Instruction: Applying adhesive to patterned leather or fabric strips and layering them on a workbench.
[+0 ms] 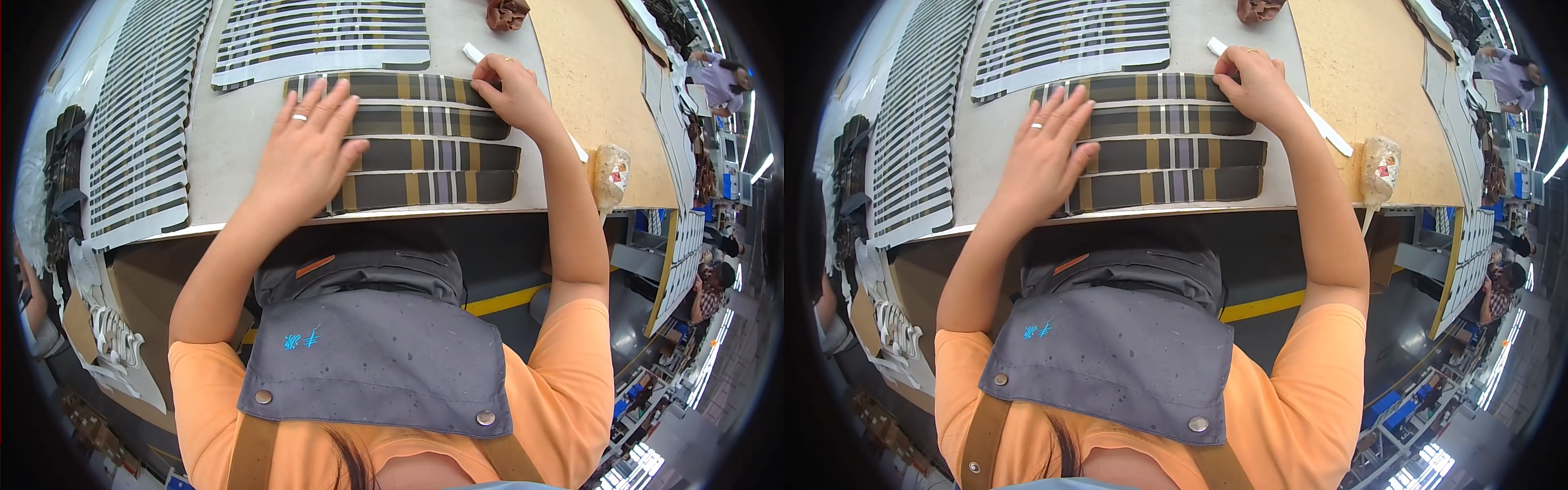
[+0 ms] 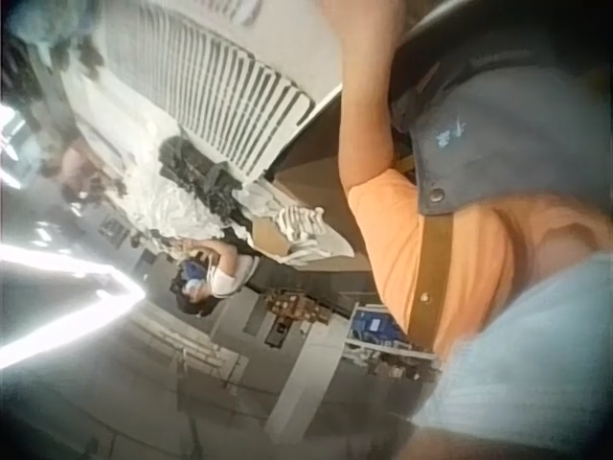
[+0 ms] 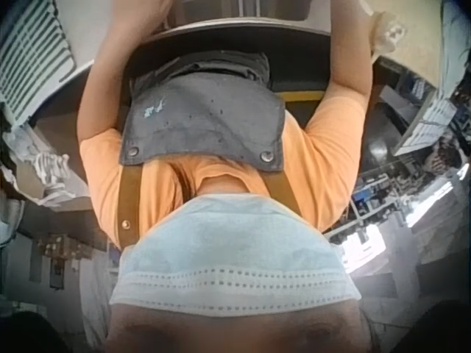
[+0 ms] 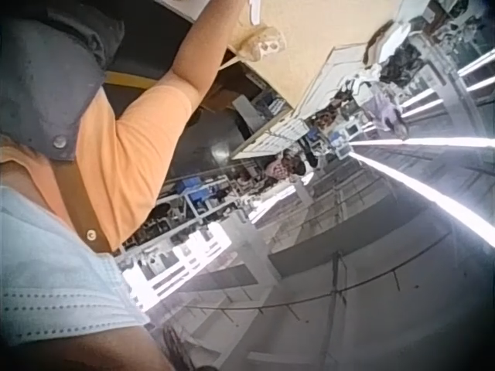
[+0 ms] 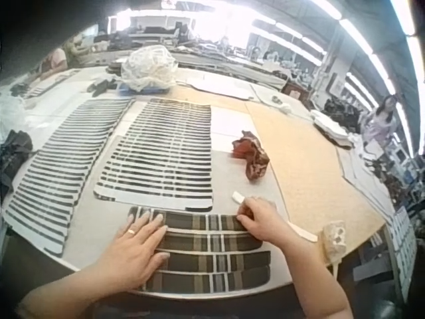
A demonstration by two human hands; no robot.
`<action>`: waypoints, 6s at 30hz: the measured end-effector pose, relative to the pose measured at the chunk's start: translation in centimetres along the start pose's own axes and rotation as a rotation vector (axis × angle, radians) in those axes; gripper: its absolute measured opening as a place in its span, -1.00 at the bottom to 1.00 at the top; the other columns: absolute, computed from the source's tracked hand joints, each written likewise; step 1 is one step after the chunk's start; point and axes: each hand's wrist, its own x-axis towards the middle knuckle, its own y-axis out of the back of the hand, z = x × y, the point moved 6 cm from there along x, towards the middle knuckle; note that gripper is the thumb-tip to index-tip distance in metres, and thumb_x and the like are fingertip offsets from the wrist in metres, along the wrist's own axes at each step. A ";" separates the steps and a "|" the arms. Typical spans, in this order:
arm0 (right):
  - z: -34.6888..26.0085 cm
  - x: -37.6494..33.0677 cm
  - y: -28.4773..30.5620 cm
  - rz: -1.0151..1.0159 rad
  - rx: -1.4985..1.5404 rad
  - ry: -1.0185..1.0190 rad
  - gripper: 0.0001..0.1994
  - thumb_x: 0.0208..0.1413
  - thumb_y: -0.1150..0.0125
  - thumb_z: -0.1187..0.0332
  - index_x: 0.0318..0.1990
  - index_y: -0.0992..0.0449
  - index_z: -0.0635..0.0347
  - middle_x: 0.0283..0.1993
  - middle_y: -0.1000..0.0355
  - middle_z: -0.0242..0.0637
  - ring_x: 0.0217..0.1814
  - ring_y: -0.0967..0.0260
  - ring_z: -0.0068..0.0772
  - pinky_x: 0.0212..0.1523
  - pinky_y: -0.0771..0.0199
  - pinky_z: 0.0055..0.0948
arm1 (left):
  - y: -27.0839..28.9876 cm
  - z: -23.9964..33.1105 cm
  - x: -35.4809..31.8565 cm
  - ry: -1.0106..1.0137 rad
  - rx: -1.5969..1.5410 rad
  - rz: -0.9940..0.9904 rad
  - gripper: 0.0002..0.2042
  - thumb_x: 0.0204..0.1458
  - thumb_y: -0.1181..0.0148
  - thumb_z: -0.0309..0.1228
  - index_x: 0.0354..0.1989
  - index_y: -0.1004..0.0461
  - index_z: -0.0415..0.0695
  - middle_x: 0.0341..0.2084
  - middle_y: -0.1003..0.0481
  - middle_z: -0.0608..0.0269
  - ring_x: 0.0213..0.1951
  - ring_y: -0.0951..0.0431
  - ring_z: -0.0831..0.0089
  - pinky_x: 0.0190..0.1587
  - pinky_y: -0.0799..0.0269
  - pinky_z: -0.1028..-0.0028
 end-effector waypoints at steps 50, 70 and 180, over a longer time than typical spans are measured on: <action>0.0 -14.2 4.1 0.348 -0.246 -0.213 -0.77 0.08 -0.08 0.46 -0.08 -0.47 0.19 -0.29 -0.39 -0.15 -0.25 -0.34 -0.13 -0.17 -0.28 -0.27 | 1.4 1.7 -3.4 -0.069 -0.331 -0.090 -0.60 0.00 -0.15 -0.43 0.05 -0.35 -0.23 0.10 -0.33 0.12 0.15 -0.28 0.20 0.14 -0.14 0.31; 13.7 -16.1 11.8 0.642 0.847 -0.677 -0.29 0.05 -0.11 -0.15 0.22 -0.17 0.15 0.08 -0.31 -0.10 0.07 -0.33 -0.35 -0.08 -0.43 -0.44 | 0.9 -5.2 -2.3 0.095 -0.161 0.253 -0.75 -0.10 -0.06 -0.60 -0.19 -0.47 -0.20 -0.15 -0.47 0.29 -0.04 -0.40 0.35 0.07 -0.13 0.32; -15.4 5.2 -0.6 0.293 0.823 0.394 -0.30 -0.02 -0.36 0.19 0.14 -0.04 0.26 -0.02 -0.23 -0.19 0.00 -0.31 -0.36 -0.02 -0.38 -0.41 | 0.9 -5.4 -2.5 0.145 -0.214 0.254 -0.75 -0.07 -0.10 -0.50 -0.15 -0.44 -0.12 -0.18 -0.46 0.29 -0.03 -0.38 0.30 0.02 -0.19 0.30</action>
